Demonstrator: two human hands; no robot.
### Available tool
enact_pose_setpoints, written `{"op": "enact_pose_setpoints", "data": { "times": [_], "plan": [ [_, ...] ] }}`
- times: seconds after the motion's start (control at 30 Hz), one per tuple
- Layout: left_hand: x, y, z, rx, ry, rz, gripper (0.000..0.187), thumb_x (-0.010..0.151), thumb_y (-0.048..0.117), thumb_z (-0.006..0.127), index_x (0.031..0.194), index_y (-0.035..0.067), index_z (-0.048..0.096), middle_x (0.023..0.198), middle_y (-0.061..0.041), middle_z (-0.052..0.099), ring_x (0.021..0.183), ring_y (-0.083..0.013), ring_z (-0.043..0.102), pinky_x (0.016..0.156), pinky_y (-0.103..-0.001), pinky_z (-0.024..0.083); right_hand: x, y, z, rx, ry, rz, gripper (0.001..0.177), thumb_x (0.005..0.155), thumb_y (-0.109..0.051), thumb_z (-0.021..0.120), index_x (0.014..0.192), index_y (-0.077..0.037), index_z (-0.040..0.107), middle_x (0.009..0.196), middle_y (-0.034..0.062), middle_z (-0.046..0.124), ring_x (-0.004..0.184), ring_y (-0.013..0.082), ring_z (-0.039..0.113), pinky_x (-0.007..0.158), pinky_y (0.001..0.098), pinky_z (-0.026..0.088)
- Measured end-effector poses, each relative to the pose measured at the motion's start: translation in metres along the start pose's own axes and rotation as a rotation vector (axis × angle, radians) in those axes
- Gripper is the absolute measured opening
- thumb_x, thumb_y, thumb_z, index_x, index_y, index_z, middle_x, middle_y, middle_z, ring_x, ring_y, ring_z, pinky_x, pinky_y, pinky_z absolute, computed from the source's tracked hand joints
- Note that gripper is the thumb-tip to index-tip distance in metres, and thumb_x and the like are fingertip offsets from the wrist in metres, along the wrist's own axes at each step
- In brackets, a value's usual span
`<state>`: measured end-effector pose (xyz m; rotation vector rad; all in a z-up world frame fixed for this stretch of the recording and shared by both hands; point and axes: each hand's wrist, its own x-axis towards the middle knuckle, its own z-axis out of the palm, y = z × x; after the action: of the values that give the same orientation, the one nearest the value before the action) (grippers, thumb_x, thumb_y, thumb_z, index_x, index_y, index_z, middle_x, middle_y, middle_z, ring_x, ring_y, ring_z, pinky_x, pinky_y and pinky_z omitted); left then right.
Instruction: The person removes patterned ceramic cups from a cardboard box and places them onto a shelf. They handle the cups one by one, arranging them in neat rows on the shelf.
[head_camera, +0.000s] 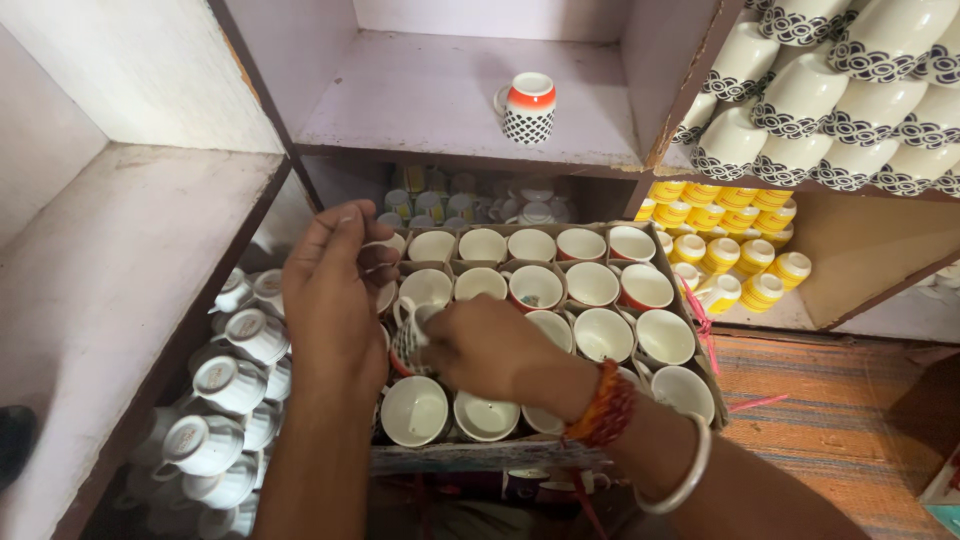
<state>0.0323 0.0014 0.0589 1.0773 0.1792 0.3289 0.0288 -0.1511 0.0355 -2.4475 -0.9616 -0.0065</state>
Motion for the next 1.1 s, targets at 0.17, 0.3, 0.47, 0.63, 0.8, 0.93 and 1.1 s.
{"op": "enact_pose_setpoints", "data": {
  "times": [0.17, 0.3, 0.47, 0.63, 0.8, 0.93, 1.1],
  "plan": [
    [-0.017, 0.021, 0.009, 0.283, -0.139, 0.358, 0.024, 0.107, 0.024, 0.055, 0.113, 0.007, 0.071, 0.099, -0.004, 0.073, 0.09, -0.0129, 0.068, 0.083, -0.03, 0.055, -0.02, 0.037, -0.015, 1.642, 0.164, 0.553, 0.01, 0.098, -0.021, 0.067, 0.091, -0.015, 0.063, 0.065, -0.0072, 0.052, 0.052, 0.0072, 0.042, 0.049, 0.0251, 0.037],
    [-0.025, 0.024, 0.016, 0.816, -0.399, 0.99, 0.023, 0.107, 0.018, 0.057, 0.121, 0.004, 0.069, 0.113, -0.01, 0.068, 0.105, -0.0299, 0.065, 0.092, -0.037, 0.052, -0.021, 0.043, -0.025, 1.927, 0.225, 0.693, 0.019, 0.101, -0.028, 0.064, 0.088, -0.017, 0.058, 0.06, -0.0064, 0.046, 0.048, 0.0054, 0.035, 0.046, 0.0217, 0.032],
    [-0.022, 0.009, 0.025, 1.123, -0.455, 1.107, 0.025, 0.098, 0.026, 0.062, 0.113, 0.009, 0.072, 0.106, -0.012, 0.068, 0.093, -0.0354, 0.069, 0.08, -0.042, 0.052, -0.019, 0.013, -0.046, 1.968, 0.243, 0.585, 0.019, 0.102, -0.031, 0.061, 0.091, -0.014, 0.06, 0.066, -0.0049, 0.056, 0.048, 0.0052, 0.039, 0.045, 0.0211, 0.033],
    [0.001, 0.001, 0.036, 0.727, -0.166, 0.304, 0.046, 0.109, 0.04, 0.046, 0.101, 0.006, 0.075, 0.077, -0.006, 0.071, 0.069, -0.0221, 0.069, 0.068, -0.037, 0.053, -0.025, -0.004, -0.035, 1.084, 0.337, 0.159, 0.027, 0.109, -0.03, 0.052, 0.104, -0.009, 0.068, 0.066, -0.0023, 0.053, 0.055, 0.0058, 0.047, 0.05, 0.0233, 0.039],
    [0.01, 0.012, 0.028, 0.377, -0.231, -0.245, 0.067, 0.111, 0.058, 0.04, 0.113, -0.001, 0.072, 0.074, -0.007, 0.062, 0.059, -0.022, 0.053, 0.049, -0.041, 0.032, -0.025, 0.024, -0.037, 0.187, 0.486, -0.503, 0.028, 0.117, -0.026, 0.049, 0.114, -0.002, 0.062, 0.094, 0.0033, 0.07, 0.088, 0.0118, 0.07, 0.077, 0.0265, 0.052],
    [-0.007, 0.012, 0.024, 0.565, -0.405, 0.431, 0.057, 0.108, 0.049, 0.037, 0.118, 0.0, 0.064, 0.093, -0.01, 0.068, 0.078, -0.0198, 0.07, 0.065, -0.032, 0.059, -0.015, 0.019, -0.049, 1.037, 0.276, 0.099, 0.025, 0.11, -0.027, 0.054, 0.108, -0.006, 0.068, 0.073, 0.0016, 0.059, 0.054, 0.0049, 0.048, 0.049, 0.0239, 0.039],
    [-0.017, 0.001, 0.02, 0.958, -0.275, 1.256, 0.044, 0.102, 0.037, 0.062, 0.12, -0.003, 0.059, 0.099, -0.021, 0.066, 0.084, -0.0282, 0.069, 0.069, -0.035, 0.056, -0.002, -0.005, -0.06, 1.816, 0.24, 0.49, 0.019, 0.106, -0.029, 0.056, 0.099, -0.012, 0.061, 0.07, -0.001, 0.058, 0.044, 0.006, 0.044, 0.042, 0.0239, 0.034]
  ]
}}
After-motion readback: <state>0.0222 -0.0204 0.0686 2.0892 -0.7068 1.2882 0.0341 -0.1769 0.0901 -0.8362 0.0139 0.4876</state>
